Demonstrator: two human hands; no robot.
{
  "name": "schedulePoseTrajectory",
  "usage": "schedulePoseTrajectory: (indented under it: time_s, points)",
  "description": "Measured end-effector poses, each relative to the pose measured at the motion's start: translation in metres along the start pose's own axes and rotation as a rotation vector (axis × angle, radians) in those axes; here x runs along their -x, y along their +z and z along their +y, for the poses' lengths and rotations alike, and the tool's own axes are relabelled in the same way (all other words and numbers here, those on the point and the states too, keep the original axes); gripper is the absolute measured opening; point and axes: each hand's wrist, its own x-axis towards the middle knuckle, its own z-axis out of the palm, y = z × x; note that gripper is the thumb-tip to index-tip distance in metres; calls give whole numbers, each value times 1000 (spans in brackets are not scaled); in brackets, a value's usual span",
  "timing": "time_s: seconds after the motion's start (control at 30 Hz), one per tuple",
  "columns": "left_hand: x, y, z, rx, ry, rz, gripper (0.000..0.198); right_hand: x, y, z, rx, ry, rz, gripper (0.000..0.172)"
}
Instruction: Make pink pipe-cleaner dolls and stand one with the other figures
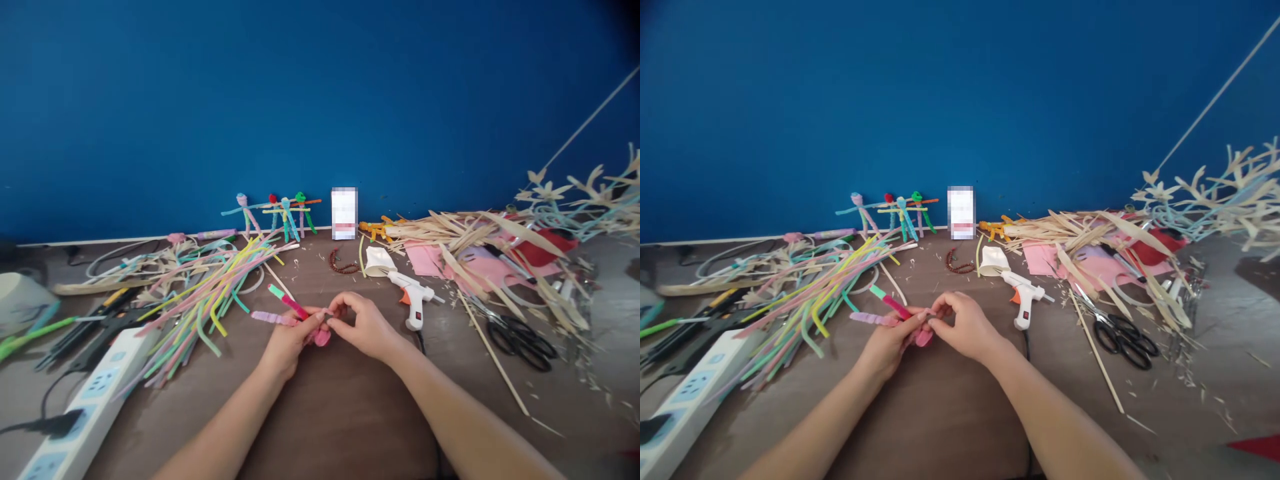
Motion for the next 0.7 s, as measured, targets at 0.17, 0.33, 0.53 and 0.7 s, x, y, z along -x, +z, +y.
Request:
schedulePoseTrajectory:
  time_s: [0.17,0.33,0.53,0.7]
  points:
    - [1,0,-3,-15,2,-27,23,-3,4,0,-210,158,-37,7]
    - [0,-2,-2,73,-41,-57,29,-6,2,5,-280,205,19,9]
    - [-5,-13,11,71,242,357,37,-8,-3,14,-316,251,108,11]
    - [7,-13,19,-416,522,209,42,-5,-7,4,-236,148,19,10]
